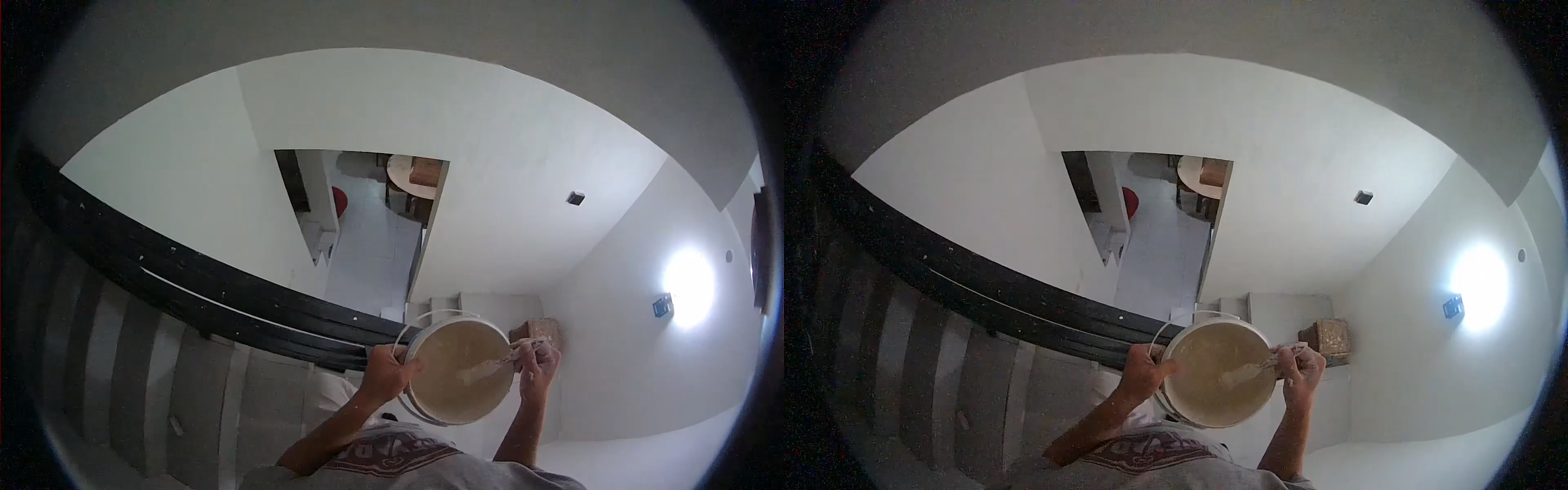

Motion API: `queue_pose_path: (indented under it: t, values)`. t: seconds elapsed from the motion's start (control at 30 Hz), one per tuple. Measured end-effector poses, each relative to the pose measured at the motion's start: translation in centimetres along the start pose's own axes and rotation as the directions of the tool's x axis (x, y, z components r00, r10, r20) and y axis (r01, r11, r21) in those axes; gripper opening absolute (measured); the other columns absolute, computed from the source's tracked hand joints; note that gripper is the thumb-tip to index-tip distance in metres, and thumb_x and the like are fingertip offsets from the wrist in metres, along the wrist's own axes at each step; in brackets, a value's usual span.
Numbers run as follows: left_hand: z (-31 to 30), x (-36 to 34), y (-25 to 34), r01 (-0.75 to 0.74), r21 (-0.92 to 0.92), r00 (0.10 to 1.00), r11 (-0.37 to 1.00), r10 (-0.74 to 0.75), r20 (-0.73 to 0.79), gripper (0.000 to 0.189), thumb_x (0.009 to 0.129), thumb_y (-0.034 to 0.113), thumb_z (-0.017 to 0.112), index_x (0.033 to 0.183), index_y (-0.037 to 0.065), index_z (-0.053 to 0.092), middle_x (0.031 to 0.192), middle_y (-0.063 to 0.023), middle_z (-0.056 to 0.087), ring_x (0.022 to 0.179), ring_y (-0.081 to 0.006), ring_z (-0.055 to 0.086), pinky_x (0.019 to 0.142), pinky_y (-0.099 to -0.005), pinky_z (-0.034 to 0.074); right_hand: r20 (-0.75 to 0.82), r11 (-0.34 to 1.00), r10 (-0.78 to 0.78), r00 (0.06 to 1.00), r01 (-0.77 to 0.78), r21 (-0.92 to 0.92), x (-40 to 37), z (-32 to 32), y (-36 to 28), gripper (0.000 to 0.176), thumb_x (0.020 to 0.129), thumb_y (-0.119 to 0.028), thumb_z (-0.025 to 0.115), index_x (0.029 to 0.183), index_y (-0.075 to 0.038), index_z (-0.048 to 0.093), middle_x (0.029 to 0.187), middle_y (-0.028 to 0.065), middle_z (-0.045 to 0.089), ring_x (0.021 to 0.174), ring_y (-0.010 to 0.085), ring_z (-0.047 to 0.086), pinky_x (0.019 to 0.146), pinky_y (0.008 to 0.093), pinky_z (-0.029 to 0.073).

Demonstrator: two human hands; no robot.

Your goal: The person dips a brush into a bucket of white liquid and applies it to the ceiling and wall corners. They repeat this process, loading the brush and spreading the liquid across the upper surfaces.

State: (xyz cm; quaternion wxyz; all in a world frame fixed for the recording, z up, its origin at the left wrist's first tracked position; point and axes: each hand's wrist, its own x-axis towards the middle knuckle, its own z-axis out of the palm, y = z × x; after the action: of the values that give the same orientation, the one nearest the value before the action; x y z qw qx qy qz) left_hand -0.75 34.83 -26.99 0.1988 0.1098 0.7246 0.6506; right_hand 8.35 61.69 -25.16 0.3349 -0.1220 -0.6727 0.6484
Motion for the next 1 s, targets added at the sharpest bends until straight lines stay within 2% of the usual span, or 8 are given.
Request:
queue_pose_path:
  t: [0.2, 0.3, 0.37, 0.4, 0.5, 0.67, 0.9, 1.0]
  values:
    - [0.9, -0.1, 1.0, -0.008, -0.016, 1.0, 1.0, 0.008, -0.004, 0.016, 0.077, 0.011, 0.074, 0.073, -0.004, 0.07, 0.061, -0.0056, 0.066, 0.053, -0.0079, 0.059, 0.046, -0.028, 0.045, 0.052, 0.988, 0.084, 0.995, -0.076, -0.135, -0.9, -2.3, -0.4, 0.026, 0.087, -0.02, 0.074, 0.075, 0.002, 0.068, 0.069, 0.0059, 0.063, 0.06, 0.0107, 0.056, 0.055, 0.0276, 0.045]
    - [0.9, 0.2, 1.3, -0.001, -0.001, 1.0, 1.0, 0.001, 0.001, 0.015, 0.076, 0.01, 0.074, 0.072, -0.004, 0.07, 0.06, -0.0057, 0.065, 0.052, -0.0084, 0.059, 0.046, -0.0286, 0.045, -0.095, 0.995, -0.067, 0.993, 0.059, -0.078, -1.8, -2.5, -0.7, 0.027, 0.087, -0.021, 0.074, 0.078, 0.003, 0.069, 0.073, 0.0075, 0.066, 0.059, 0.0114, 0.057, 0.054, 0.0276, 0.047]
    - [1.2, 0.0, 1.7, -0.01, 0.01, 1.0, 1.0, 0.01, -0.003, 0.015, 0.076, 0.01, 0.074, 0.071, -0.004, 0.07, 0.059, -0.0056, 0.065, 0.051, -0.0087, 0.059, 0.045, -0.029, 0.045, -0.286, 0.945, 0.035, 0.958, 0.062, 0.323, -3.0, -2.4, -2.2, 0.023, 0.084, -0.017, 0.078, 0.081, 0.004, 0.07, 0.076, 0.0091, 0.068, 0.06, 0.0133, 0.06, 0.056, 0.0272, 0.05]
    - [2.0, -0.2, 2.6, -0.009, 0.024, 1.0, 1.0, 0.01, -0.015, 0.017, 0.075, 0.011, 0.075, 0.069, -0.003, 0.068, 0.058, -0.0052, 0.064, 0.049, -0.0085, 0.057, 0.044, -0.0292, 0.044, -0.291, 0.947, 0.062, 0.955, 0.036, 0.319, -3.5, -3.0, -3.7, 0.023, 0.084, -0.017, 0.078, 0.081, 0.004, 0.07, 0.076, 0.0091, 0.068, 0.06, 0.0133, 0.06, 0.056, 0.0272, 0.05]
    - [2.7, 0.8, -0.5, -0.14, 0.124, 0.987, 0.982, 0.148, -0.061, 0.022, 0.073, 0.014, 0.075, 0.061, -0.001, 0.064, 0.053, -0.0039, 0.06, 0.045, -0.0076, 0.051, 0.042, -0.0291, 0.038, 0.018, 0.958, -0.035, 0.999, 0.038, -0.284, -4.8, -3.4, -5.1, 0.016, 0.078, -0.006, 0.081, 0.086, 0.002, 0.07, 0.078, 0.0092, 0.071, 0.065, 0.0146, 0.067, 0.062, 0.027, 0.053]
    - [2.9, 0.7, 0.7, -0.052, 0.041, 0.998, 0.998, 0.05, 0.035, 0.021, 0.074, 0.013, 0.073, 0.06, 0.0, 0.063, 0.051, -0.0026, 0.057, 0.044, -0.0079, 0.05, 0.041, -0.0294, 0.038, -0.017, 0.887, -0.146, 0.989, 0.123, -0.445, -8.0, -3.1, -3.6, 0.017, 0.079, -0.009, 0.081, 0.087, 0.001, 0.07, 0.074, 0.0095, 0.072, 0.066, 0.0148, 0.068, 0.063, 0.0279, 0.053]
    - [3.6, 0.5, 0.8, -0.008, 0.018, 1.0, 1.0, 0.008, -0.008, 0.015, 0.073, 0.012, 0.075, 0.074, -0.002, 0.072, 0.059, -0.0037, 0.064, 0.051, -0.0101, 0.057, 0.048, -0.0295, 0.044, 0.031, 0.946, -0.091, 0.995, 0.096, -0.308, -12.1, -4.7, -3.1, 0.016, 0.086, -0.009, 0.074, 0.084, 0.005, 0.067, 0.071, 0.0094, 0.066, 0.056, 0.0145, 0.063, 0.048, 0.0265, 0.048]
    - [3.3, -0.3, 1.6, -0.02, 0.081, 1.0, 0.997, 0.02, -0.003, 0.018, 0.074, 0.015, 0.076, 0.074, -0.002, 0.072, 0.061, -0.0029, 0.064, 0.053, -0.0092, 0.057, 0.049, -0.0307, 0.044, -0.132, 0.999, -0.051, 0.99, 0.052, 0.007, -12.9, -4.6, -2.3, 0.026, 0.087, -0.017, 0.077, 0.082, 0.004, 0.062, 0.07, 0.0106, 0.065, 0.06, 0.0201, 0.067, 0.051, 0.0297, 0.053]
